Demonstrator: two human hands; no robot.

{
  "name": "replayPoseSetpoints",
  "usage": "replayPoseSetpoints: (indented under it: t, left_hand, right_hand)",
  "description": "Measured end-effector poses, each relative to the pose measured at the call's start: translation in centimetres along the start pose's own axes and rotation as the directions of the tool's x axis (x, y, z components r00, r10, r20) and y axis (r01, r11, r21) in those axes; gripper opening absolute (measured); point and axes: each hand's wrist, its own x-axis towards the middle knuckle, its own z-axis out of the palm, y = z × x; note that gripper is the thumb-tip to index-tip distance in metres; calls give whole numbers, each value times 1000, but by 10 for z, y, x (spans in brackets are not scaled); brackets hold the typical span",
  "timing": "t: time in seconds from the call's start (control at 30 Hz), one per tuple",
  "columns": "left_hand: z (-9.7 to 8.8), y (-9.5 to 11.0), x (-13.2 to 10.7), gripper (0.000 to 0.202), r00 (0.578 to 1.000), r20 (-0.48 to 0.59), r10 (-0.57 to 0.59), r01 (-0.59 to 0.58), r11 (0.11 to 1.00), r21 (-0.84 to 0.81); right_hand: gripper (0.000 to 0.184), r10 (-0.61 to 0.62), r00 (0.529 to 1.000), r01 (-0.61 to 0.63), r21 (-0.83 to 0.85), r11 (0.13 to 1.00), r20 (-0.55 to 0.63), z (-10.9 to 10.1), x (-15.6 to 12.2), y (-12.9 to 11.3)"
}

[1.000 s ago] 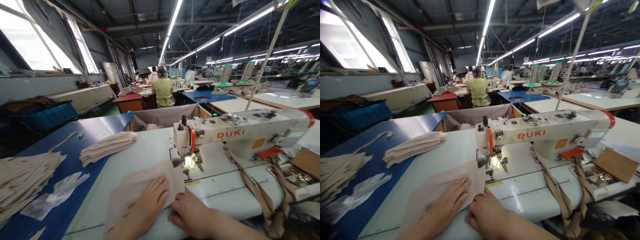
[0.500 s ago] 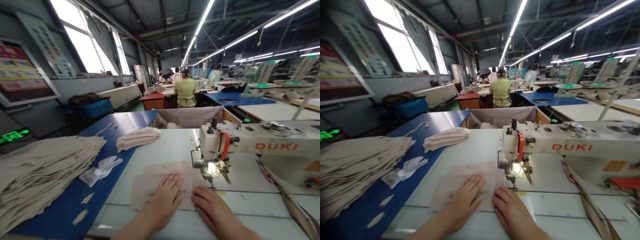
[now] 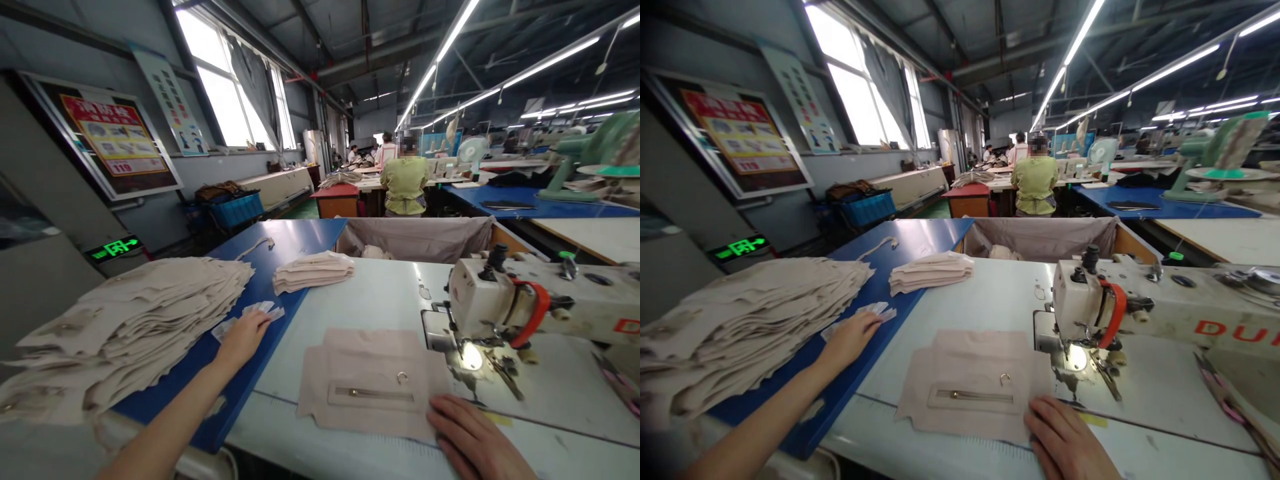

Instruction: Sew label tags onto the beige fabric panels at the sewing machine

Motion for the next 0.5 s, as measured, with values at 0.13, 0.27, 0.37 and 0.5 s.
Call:
replayPoseSetpoints:
  t: [0.13, 0.27, 0.37, 0.5]
  left_hand:
    - [11, 3, -2, 30, 999, -47, -15, 15, 1000, -8]
    - [19, -2, -2, 32, 993, -111, -33, 32, 999, -10]
    - [22, -7, -3, 33, 986, -167, -16, 13, 1000, -19]
    - [27, -12, -1, 31, 976, -216, 30, -39, 998, -39]
  right_hand:
    - [26, -5, 1000, 5, -13, 1000, 12, -2, 2, 0]
    - [25, -17, 1000, 18, -29, 999, 16, -1, 1, 2]
    - [26, 1, 1000, -1, 0, 1000, 15, 1, -1, 3]
    - [26, -18, 1000, 17, -11, 1000, -3, -1, 0, 1]
